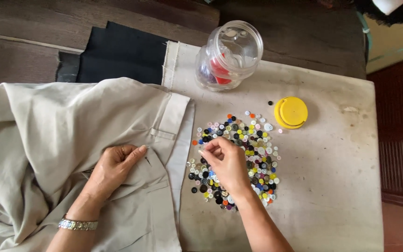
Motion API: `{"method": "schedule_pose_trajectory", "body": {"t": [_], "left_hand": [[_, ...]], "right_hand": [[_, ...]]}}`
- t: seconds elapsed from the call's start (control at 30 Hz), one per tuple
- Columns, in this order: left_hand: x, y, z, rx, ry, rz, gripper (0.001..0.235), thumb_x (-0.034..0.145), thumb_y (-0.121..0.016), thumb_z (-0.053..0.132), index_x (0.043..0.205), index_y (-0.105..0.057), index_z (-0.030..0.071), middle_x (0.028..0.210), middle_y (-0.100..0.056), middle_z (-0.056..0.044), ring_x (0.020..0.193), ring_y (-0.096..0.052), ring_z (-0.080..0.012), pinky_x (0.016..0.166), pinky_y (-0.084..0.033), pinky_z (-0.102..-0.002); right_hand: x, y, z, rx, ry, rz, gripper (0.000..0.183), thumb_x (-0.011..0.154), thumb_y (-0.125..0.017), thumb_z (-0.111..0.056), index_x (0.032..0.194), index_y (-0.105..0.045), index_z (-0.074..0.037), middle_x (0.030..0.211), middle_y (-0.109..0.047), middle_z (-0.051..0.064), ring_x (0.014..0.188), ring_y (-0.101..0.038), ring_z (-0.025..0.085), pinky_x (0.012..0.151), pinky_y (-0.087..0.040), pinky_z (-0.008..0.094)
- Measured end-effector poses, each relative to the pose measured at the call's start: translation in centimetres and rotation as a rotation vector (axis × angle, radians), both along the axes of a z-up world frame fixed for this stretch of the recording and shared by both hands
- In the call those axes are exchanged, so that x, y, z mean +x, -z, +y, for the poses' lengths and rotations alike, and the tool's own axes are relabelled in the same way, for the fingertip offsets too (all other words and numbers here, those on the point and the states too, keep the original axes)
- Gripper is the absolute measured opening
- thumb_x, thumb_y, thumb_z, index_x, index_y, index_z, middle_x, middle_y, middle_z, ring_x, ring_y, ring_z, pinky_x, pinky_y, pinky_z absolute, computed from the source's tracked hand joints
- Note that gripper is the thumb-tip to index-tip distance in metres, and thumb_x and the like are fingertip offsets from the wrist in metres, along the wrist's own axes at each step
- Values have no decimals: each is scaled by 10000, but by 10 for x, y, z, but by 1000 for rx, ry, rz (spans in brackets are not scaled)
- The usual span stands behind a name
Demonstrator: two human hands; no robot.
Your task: The person aligns a beige button on the waistband of light-colored trousers and secures it by hand. They then gather a pile of assorted buttons from the table and place them into a clear plastic container.
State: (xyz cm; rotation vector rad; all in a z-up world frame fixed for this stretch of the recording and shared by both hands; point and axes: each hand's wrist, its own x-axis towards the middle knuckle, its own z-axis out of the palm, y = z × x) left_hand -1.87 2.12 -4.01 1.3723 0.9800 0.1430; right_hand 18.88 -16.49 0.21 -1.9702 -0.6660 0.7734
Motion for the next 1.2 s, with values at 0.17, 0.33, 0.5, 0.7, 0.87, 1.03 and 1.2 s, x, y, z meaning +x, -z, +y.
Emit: {"method": "schedule_pose_trajectory", "body": {"t": [0.17,0.33,0.5,0.7,0.87,1.03,1.2], "left_hand": [[4,-7,-3,-7,2,-15,406,914,-664,289,633,-664,-4,384,-478,-83,337,-405,-135,327,-351,-233],[3,-5,0,-18,19,-40,411,933,-638,299,627,-650,25,406,-464,-44,348,-398,-119,342,-344,-221],[2,-5,-2,-36,7,-82,478,958,-606,343,582,-618,49,384,-456,-43,333,-393,-107,331,-328,-208],[-1,-10,0,-13,38,-102,533,988,-557,354,537,-556,70,376,-443,-37,336,-391,-105,340,-344,-215],[-2,-9,0,-4,43,-116,566,994,-541,371,520,-554,62,353,-456,-59,308,-391,-113,332,-358,-218],[-4,-14,2,-27,62,-93,517,976,-578,351,558,-608,49,378,-497,-79,358,-422,-129,393,-401,-239],[0,-37,2,37,175,-53,195,763,-767,168,660,-680,27,468,-544,-40,461,-458,-140,465,-427,-271]], "right_hand": [[-33,-11,19,185,31,370,146,811,-701,-11,937,-693,63,795,-729,207,670,-739,242,629,-643,327],[-69,6,40,267,69,674,224,795,-717,-13,966,-668,123,862,-680,216,717,-729,242,659,-642,323],[-80,27,46,220,109,667,209,783,-761,-13,911,-679,131,777,-663,216,672,-733,262,609,-646,334],[-84,17,53,150,65,517,152,798,-736,-15,908,-701,84,741,-689,201,609,-720,203,516,-601,239],[-84,18,60,113,25,437,133,801,-725,-32,907,-704,46,715,-703,174,573,-702,171,484,-579,220],[-84,16,65,104,3,347,126,791,-720,-37,898,-707,28,704,-707,160,565,-687,145,483,-546,201],[-84,12,67,118,-9,309,100,790,-715,-29,881,-715,12,740,-723,164,584,-702,149,486,-546,216]]}}
